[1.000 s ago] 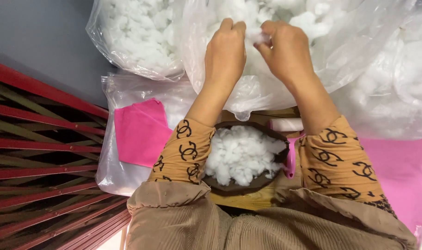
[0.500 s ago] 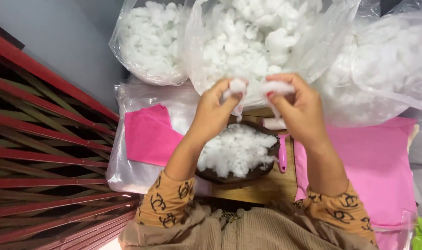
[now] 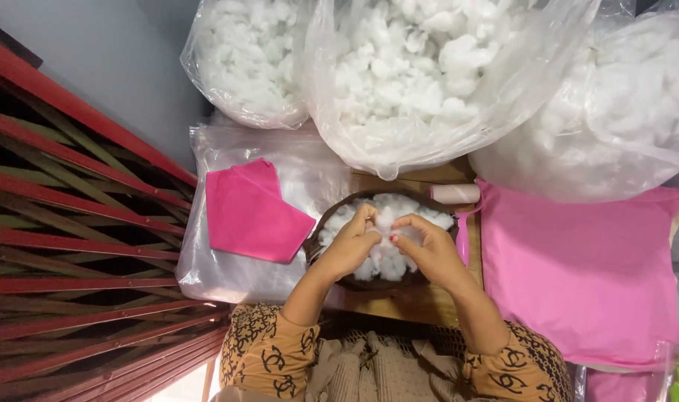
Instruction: Stuffing a brown pillow with white fiberfill material.
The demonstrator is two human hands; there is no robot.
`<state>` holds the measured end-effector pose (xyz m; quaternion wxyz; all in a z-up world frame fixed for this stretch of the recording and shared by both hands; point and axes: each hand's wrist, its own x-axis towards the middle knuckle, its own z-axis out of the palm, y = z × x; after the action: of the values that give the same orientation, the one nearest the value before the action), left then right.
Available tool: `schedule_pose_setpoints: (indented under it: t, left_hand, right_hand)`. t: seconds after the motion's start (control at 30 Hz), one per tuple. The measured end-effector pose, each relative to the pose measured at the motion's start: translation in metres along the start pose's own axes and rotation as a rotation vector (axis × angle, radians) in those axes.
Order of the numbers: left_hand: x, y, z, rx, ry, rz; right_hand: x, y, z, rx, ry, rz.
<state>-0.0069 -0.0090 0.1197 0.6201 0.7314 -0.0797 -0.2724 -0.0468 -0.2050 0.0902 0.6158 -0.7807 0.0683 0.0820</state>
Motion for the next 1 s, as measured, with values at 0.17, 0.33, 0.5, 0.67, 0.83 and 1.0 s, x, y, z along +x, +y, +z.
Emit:
schedule_pose_setpoints:
  t: [0.17, 0.33, 0.5, 0.67, 0.83, 1.0]
  left_hand:
    - [0.01, -0.019, -0.006, 0.092, 0.092, -0.004]
    - [0.013, -0.024, -0.004, 0.161, 0.11, 0.042]
    - [0.008, -0.024, 0.006, 0.114, 0.008, -0.004]
    - [0.011, -0.024, -0.003, 0.142, 0.08, -0.036]
    - [0.006, -0.018, -0.011, 0.111, 0.113, -0.027]
    - [0.005, -0.023, 0.0, 0.001, 0.031, -0.023]
  right_hand:
    - [0.003, -0.017, -0.014, 0.143, 0.103, 0.024]
    - [-0.006, -0.036, -0.02, 0.16, 0.151, 0.018]
    - [-0.005, -0.033, -0.002, -0.075, -0.028, -0.173]
    - [-0.003, -0.024, -0.019, 0.111, 0.101, -0.023]
    - [-0.007, -0.03, -0.021, 0.031, 0.129, -0.073]
    - [-0.008, -0.036, 0.003, -0.068, -0.091, -0.107]
